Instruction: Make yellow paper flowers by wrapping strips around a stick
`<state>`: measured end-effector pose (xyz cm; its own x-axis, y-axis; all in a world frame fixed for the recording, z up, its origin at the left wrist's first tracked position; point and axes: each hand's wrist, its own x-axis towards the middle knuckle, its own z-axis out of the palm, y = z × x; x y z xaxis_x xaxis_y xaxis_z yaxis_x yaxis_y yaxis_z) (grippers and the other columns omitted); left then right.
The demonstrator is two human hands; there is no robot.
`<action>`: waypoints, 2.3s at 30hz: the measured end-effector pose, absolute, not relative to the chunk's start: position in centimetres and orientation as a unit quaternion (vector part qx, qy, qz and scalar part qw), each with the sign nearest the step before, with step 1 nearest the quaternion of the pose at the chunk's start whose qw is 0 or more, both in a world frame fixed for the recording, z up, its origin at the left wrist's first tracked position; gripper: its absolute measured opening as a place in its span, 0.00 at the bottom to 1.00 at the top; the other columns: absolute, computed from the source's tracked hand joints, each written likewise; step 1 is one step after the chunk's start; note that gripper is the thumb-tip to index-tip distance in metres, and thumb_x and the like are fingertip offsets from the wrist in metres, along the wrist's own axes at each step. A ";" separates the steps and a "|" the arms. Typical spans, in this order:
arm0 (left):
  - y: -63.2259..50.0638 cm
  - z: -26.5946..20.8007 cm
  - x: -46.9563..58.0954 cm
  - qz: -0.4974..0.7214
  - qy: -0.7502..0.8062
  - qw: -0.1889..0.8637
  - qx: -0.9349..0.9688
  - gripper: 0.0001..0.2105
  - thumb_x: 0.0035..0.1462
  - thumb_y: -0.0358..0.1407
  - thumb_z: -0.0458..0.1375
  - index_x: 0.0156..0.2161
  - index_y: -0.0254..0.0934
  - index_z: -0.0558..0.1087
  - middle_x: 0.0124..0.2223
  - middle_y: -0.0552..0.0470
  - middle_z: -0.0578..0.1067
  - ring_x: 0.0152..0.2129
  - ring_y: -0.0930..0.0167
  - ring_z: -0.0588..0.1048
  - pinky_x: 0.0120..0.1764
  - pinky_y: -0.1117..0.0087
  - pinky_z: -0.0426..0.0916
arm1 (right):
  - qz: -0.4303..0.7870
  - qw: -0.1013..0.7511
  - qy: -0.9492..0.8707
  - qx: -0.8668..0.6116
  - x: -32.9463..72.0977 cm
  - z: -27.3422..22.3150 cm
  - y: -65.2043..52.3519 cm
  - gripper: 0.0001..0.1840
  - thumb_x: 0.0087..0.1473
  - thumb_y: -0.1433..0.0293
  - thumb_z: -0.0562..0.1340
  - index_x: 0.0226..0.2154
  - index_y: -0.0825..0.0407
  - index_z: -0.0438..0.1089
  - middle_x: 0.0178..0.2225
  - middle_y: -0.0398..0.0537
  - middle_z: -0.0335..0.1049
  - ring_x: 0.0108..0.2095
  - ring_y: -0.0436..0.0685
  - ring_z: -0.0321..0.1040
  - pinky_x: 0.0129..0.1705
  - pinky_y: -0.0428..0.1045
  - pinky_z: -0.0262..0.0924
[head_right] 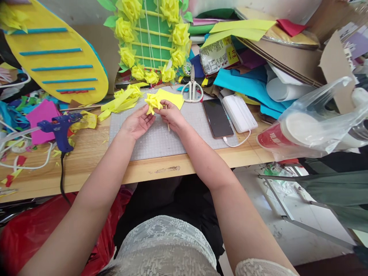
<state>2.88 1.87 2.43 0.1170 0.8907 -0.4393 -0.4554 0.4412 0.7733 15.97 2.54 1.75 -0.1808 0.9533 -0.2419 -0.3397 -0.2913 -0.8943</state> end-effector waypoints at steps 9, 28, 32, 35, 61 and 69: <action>2.1 2.6 2.5 0.489 0.479 0.694 0.225 0.07 0.51 0.30 0.61 0.37 0.40 0.72 0.27 0.58 0.74 0.22 0.82 0.71 0.30 0.82 0.69 | 0.695 0.461 -0.384 -0.397 16.1 1.6 2.5 0.15 0.41 0.74 0.65 0.30 0.52 0.58 0.17 0.30 0.48 0.14 0.38 0.36 0.15 0.41 0.28; 2.2 2.7 3.0 0.517 0.430 0.719 0.175 0.09 0.49 0.20 0.58 0.34 0.35 0.73 0.26 0.57 0.75 0.18 0.84 0.69 0.23 0.85 0.63 | 0.700 0.447 -0.387 -0.401 16.4 1.4 2.7 0.16 0.40 0.74 0.66 0.31 0.52 0.59 0.17 0.30 0.50 0.13 0.38 0.37 0.14 0.40 0.29; 2.2 2.5 3.1 0.525 0.448 0.702 0.175 0.08 0.49 0.21 0.58 0.33 0.35 0.71 0.24 0.58 0.74 0.18 0.83 0.69 0.25 0.84 0.65 | 0.704 0.447 -0.374 -0.407 16.5 1.5 2.8 0.15 0.40 0.75 0.65 0.29 0.52 0.58 0.17 0.30 0.51 0.13 0.38 0.38 0.14 0.39 0.30; 2.2 2.4 3.2 0.554 0.452 0.674 0.186 0.09 0.49 0.21 0.58 0.34 0.35 0.68 0.24 0.58 0.74 0.20 0.81 0.72 0.32 0.80 0.68 | 0.713 0.449 -0.359 -0.401 16.5 1.6 2.7 0.14 0.41 0.76 0.64 0.29 0.52 0.57 0.16 0.29 0.51 0.13 0.38 0.38 0.14 0.38 0.30; 3.0 2.4 2.3 0.664 0.436 0.586 0.161 0.16 0.56 0.24 0.52 0.49 0.37 0.62 0.45 0.48 0.77 0.44 0.73 0.75 0.51 0.70 0.67 | 0.405 0.514 -0.594 -0.469 18.0 0.0 4.4 0.12 0.54 0.61 0.57 0.33 0.51 0.71 0.38 0.46 0.74 0.45 0.52 0.67 0.51 0.51 0.59; 3.4 2.2 2.0 0.671 0.430 0.584 0.155 0.16 0.56 0.24 0.52 0.50 0.38 0.63 0.46 0.48 0.77 0.46 0.73 0.74 0.51 0.71 0.67 | 0.565 0.532 -0.479 -0.409 19.6 2.2 3.7 0.09 0.50 0.66 0.63 0.34 0.51 0.67 0.32 0.42 0.73 0.26 0.42 0.66 0.33 0.41 0.64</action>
<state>1.97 3.37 2.17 -0.2701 0.9169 -0.2939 -0.6508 0.0511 0.7575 19.57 3.71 2.23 -0.0982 0.9940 0.0476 -0.2087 0.0262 -0.9776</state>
